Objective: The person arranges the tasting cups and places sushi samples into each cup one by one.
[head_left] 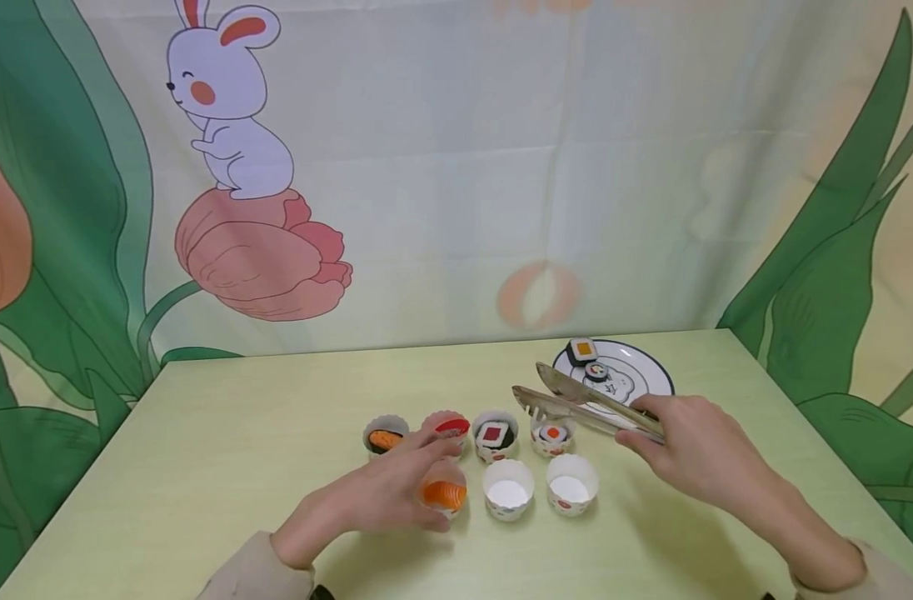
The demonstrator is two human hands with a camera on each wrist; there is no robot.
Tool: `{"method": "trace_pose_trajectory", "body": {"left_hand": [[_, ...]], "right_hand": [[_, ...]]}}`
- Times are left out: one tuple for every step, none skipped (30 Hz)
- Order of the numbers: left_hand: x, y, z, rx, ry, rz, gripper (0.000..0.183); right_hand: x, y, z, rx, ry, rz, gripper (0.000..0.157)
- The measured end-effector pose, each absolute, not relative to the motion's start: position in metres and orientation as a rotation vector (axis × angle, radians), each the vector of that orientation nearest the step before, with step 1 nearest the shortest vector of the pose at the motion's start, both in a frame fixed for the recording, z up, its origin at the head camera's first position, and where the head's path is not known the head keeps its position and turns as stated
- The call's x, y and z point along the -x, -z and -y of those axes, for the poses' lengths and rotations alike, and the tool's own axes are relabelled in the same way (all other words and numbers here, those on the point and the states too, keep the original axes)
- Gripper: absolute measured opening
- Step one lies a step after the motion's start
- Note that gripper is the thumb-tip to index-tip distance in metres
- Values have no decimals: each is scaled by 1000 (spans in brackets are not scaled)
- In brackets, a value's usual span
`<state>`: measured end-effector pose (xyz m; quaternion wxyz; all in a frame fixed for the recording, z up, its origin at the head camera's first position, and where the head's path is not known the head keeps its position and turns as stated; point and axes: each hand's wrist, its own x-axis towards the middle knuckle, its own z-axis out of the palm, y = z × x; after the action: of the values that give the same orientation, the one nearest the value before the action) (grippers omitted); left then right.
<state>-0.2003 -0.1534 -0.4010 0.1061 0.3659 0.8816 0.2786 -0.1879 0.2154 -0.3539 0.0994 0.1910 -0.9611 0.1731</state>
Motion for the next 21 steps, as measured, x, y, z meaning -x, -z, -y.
{"method": "trace_pose_trajectory", "body": {"left_hand": [[200,401,152,-1096,-810,-2601,39],[200,400,151,-1111,-804,-2606,35],[200,400,150,-1131,-797,-2609,29],[200,400,150,-1151,-788,-2613,26],[200,400,149,-1165,-780,-2619,23],[199,400,148,-1168,-781,-2623,23],[199,400,148,-1164,-781,-2627,23],[199,399,147,-1146,-792,-2632,26],[199,399,146,-1129,-802,-2634,31],[199,399,146,-1108,-815,-2634,35],[199,398,145,-1082,-832,-2632,40],[199,398,144,-1059,-842,-2634,45],[199,398,143,-1045,-849,-2632,49],[199,398,142,-1036,-856,-2630,52],[199,398,141,-1032,-862,-2627,52],[199,398,140,-1032,-864,-2628,52],[199,398,139,-1040,-865,-2629,52],[199,399,138,-1052,-869,-2628,52],[200,399,136,-1072,-868,-2626,51],[200,400,135,-1082,-863,-2627,51],[200,399,134,-1093,-850,-2633,51]], "right_hand": [[189,354,-216,-562,-514,2841,24],[190,355,-216,-559,-517,2839,24],[190,355,-217,-556,-518,2840,24],[191,356,-217,-551,-522,2842,25],[192,356,-217,-548,-524,2843,25],[193,356,-218,-543,-527,2845,25],[194,357,-218,-539,-527,2848,26],[194,357,-219,-535,-525,2850,27],[195,358,-219,-532,-523,2851,28],[196,358,-219,-528,-520,2852,29],[197,358,-220,-524,-516,2854,31],[198,359,-220,-518,-514,2856,32],[198,359,-221,-513,-512,2860,34],[199,360,-221,-508,-508,2863,35],[200,360,-222,-501,-509,2867,37],[201,360,-222,-494,-509,2871,37],[201,361,-222,-488,-509,2875,38],[202,361,-223,-483,-512,2878,38],[203,361,-223,-477,-513,2881,38],[204,361,-223,-471,-513,2884,38],[204,362,-224,-465,-514,2886,38]]}}
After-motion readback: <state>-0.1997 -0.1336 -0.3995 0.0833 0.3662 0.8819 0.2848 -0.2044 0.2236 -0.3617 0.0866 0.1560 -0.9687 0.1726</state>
